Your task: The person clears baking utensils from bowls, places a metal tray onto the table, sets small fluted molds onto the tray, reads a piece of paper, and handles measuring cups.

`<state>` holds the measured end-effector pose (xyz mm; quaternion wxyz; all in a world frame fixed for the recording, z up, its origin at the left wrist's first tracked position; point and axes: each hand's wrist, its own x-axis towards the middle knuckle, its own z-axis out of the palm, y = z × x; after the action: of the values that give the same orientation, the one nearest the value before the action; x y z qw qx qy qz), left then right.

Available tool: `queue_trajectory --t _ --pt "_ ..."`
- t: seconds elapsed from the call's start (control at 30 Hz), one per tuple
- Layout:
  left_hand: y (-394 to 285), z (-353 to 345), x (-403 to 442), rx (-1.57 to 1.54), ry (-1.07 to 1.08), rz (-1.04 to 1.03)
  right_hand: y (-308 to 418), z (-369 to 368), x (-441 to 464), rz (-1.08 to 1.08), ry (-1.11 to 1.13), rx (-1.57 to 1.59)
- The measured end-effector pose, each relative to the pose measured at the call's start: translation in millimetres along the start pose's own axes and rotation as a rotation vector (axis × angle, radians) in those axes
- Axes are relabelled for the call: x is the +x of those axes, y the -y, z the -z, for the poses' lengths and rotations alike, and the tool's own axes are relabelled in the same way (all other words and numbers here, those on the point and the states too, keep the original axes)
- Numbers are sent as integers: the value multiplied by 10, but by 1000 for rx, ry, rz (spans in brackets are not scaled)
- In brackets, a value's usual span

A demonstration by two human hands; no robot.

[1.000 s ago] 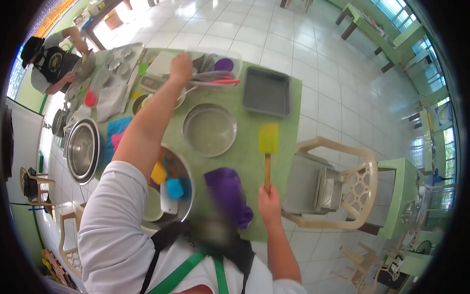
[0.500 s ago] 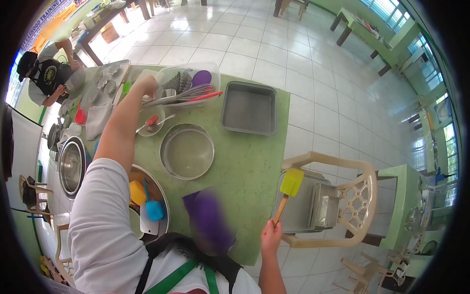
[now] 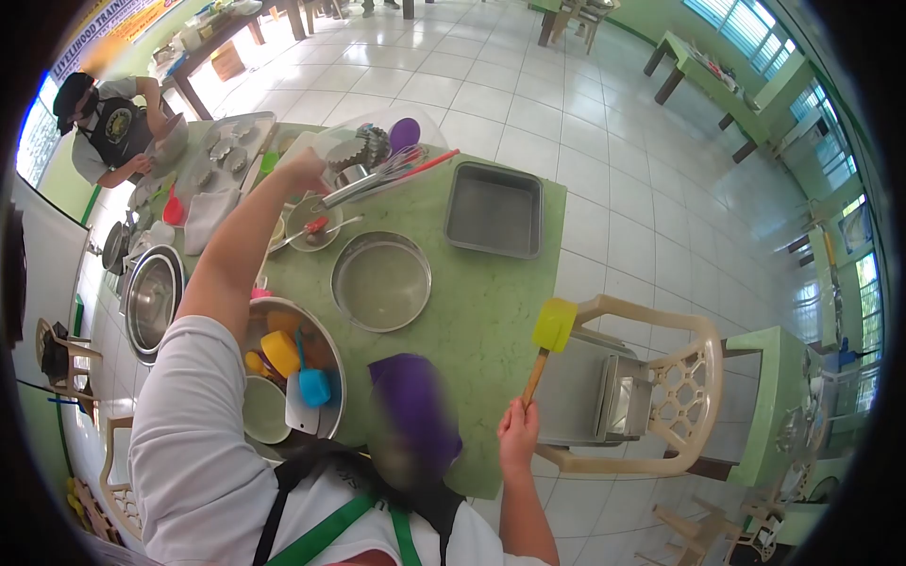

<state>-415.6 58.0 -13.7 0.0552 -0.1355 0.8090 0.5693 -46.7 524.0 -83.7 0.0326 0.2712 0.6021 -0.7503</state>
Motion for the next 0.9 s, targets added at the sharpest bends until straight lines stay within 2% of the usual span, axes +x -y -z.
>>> queue_trajectory --t 0.2,0.27,0.3,0.33,0.37,0.4,0.47,0.53,0.57,0.63,0.7,0.83,0.9 --pt "-252 -357 -1086 -192 202 -107 436 -200 -108 117 38 -56" --pt "-60 -673 -1343 -74 144 101 663 -280 -171 158 57 -66" --pt "13 -915 -1595 -263 145 163 839 -351 -260 200 44 -110" --pt "125 -1144 -1859 -293 145 105 985 -377 -339 241 30 -153" --pt "153 -1362 -2105 -506 114 273 1078 -351 -397 235 31 -162" --pt "116 -1569 -2408 -541 102 390 1153 -332 -439 241 36 -292" --pt "123 -1931 -2939 -690 132 415 1266 -240 -545 234 39 -435" --pt "141 -2219 -3334 -761 145 467 1362 -143 -640 199 58 -677" --pt "257 -2405 -3434 -774 99 566 1445 -90 -697 189 60 -687" --pt "189 -2609 -3689 -702 10 612 1631 51 -809 106 71 -932" --pt "363 -2772 -3846 -736 26 648 1741 242 -890 125 59 -919" --pt "639 -2929 -4020 -686 -5 641 2109 393 -967 -30 220 -1101" --pt "623 -2875 -4055 -732 32 685 2246 349 -809 -243 365 -1347"
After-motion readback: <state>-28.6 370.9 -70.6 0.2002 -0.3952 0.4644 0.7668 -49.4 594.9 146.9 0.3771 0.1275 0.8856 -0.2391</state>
